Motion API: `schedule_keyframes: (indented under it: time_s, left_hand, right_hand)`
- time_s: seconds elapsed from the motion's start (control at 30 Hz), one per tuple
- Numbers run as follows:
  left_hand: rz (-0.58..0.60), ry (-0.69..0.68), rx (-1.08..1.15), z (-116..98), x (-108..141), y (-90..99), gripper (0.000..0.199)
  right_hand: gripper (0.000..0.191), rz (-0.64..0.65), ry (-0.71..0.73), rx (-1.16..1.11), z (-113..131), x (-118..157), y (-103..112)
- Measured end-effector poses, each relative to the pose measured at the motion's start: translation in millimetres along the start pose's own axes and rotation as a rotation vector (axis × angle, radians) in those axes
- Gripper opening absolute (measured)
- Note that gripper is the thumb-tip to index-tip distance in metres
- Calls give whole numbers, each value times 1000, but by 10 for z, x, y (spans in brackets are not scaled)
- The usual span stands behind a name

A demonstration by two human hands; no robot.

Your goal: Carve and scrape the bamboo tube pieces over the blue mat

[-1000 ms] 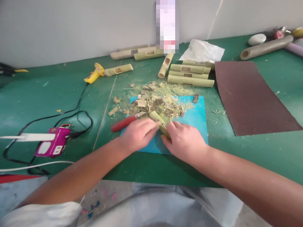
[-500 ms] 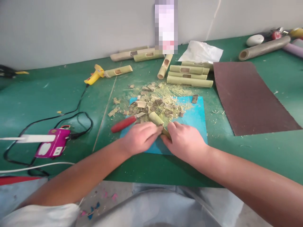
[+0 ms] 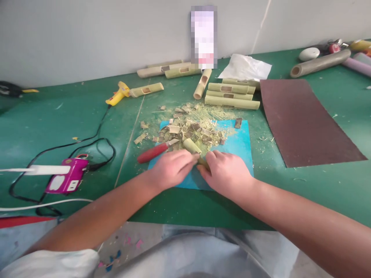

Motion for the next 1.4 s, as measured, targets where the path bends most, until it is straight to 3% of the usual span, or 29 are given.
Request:
schedule_keyframes:
  time_s: [0.27, 0.43, 1.03, 1.4]
  left_hand:
    - [-52, 164, -40, 375, 20, 79, 19]
    - [-77, 158, -45, 371, 17, 92, 17]
    - [-71, 201, 45, 381, -28, 102, 19]
    - [-106, 208, 46, 410, -10, 130, 16]
  right_hand:
    - [35, 41, 15, 0, -24, 9, 10]
    - [36, 90, 0, -61, -62, -8, -24]
    - [32, -43, -23, -42, -101, -12, 101]
    - [30, 76, -42, -41, -98, -4, -12]
Point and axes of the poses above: each hand's wrist, its own x-axis away from the middle knuckle, its own y-axis out of the back of the hand, z = x × y, the point moved 10 cm from there along -x, towards the middle knuckle, and after that the axes turned 4 degrees about -y, right-handed, at the moved point
